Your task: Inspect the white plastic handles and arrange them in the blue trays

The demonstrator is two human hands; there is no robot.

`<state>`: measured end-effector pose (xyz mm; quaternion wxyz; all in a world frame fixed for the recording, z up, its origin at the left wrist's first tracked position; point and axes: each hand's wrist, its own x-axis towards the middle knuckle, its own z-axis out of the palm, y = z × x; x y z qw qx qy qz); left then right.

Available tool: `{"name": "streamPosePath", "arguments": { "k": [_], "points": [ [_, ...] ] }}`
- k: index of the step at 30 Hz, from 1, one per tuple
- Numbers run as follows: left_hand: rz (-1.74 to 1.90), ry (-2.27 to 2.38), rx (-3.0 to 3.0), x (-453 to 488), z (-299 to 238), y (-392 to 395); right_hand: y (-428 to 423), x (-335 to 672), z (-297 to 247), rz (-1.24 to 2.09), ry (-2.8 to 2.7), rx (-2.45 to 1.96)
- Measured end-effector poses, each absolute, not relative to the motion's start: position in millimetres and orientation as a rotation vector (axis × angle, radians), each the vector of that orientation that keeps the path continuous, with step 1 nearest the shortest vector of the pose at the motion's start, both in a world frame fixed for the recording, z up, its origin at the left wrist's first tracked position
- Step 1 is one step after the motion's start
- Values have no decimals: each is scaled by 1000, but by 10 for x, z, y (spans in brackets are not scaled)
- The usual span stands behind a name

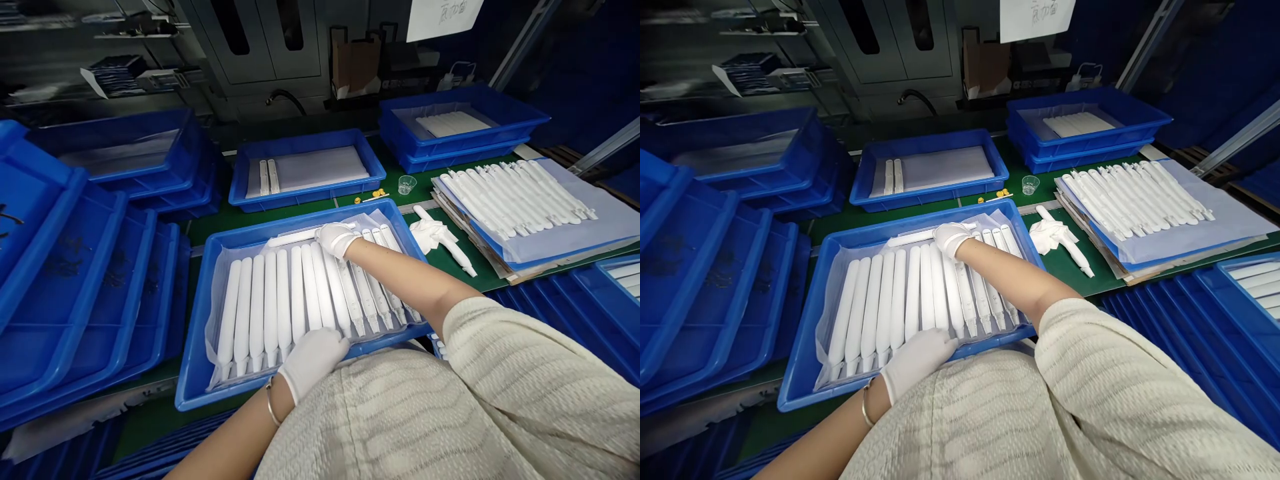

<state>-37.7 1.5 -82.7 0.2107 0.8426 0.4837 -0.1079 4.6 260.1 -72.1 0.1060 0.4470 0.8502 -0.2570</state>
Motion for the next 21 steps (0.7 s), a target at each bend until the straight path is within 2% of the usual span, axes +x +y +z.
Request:
{"name": "streamPosePath", "arguments": {
  "k": [4,7,9,19,21],
  "points": [
    [-45,1340,2161,-320,-816,74,2653,-115,-795,-537,2543,1066],
    [178,1397,1948,-304,-776,97,2640,-170,-788,-467,2548,980],
    [202,1433,1859,-289,-757,109,2625,-177,-745,-462,2561,971],
    [164,1495,1806,-286,-724,76,2647,-18,-470,-654,2783,1027],
    [164,1483,1818,-291,-708,74,2664,37,-380,-773,2831,1019]
  ]
}}
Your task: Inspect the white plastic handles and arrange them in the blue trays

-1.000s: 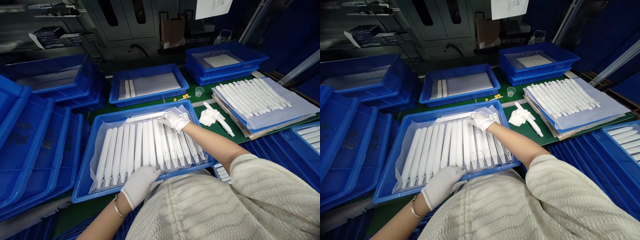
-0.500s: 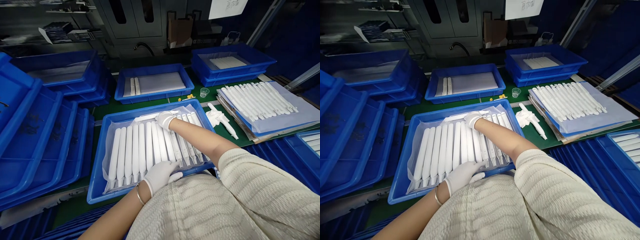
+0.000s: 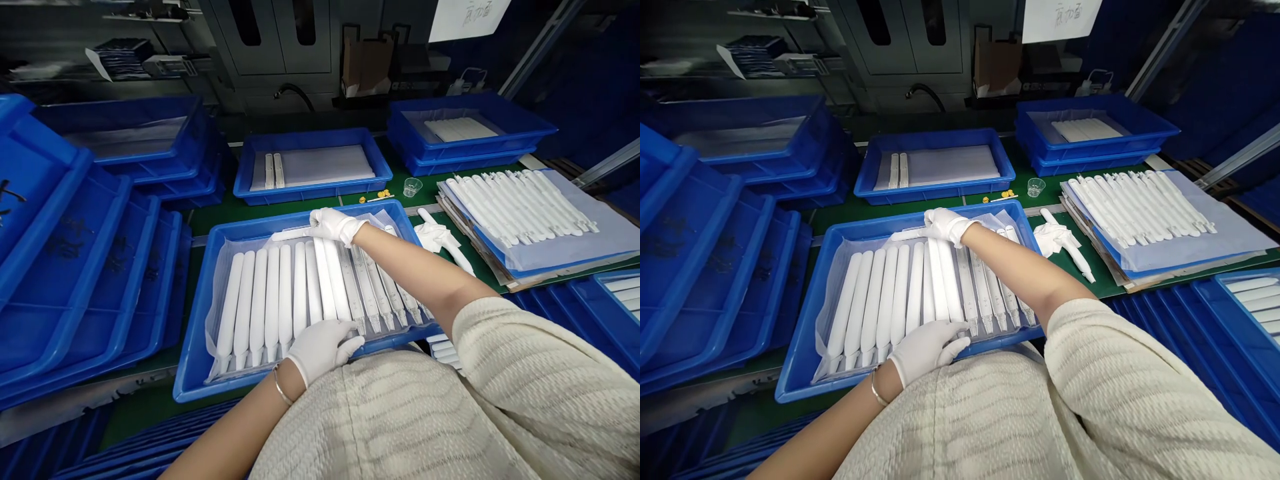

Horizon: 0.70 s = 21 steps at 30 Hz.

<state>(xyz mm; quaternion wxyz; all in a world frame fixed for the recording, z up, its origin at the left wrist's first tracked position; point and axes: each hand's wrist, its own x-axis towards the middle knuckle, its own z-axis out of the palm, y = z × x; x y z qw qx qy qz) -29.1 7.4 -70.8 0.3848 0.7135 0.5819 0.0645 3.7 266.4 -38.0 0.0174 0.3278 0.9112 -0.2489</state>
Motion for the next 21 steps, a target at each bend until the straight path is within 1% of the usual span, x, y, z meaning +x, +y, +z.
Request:
{"name": "streamPosePath", "arguments": {
  "k": [4,7,10,12,13,15,17,19,21],
  "points": [
    [209,1447,1820,-315,-655,63,2639,178,-176,-1118,2784,978],
    [368,1529,1776,-389,-629,49,2588,284,-52,-1160,2752,921],
    [684,1762,1618,-510,-643,77,2566,380,77,-1239,2795,866],
    [925,1886,1425,-582,-650,124,2586,446,184,-1376,2814,885],
    [1001,1876,1320,-605,-644,151,2606,479,242,-1469,2806,902],
    [1000,1676,1153,-615,-607,199,2660,540,348,-1686,2760,918],
    [897,1372,1020,-578,-557,227,2718,585,423,-1877,2696,947],
    [830,1120,875,-509,-524,235,2762,611,452,-1988,2646,1016],
    [825,955,708,-430,-520,231,2781,621,441,-2008,2624,1075]
  ]
}}
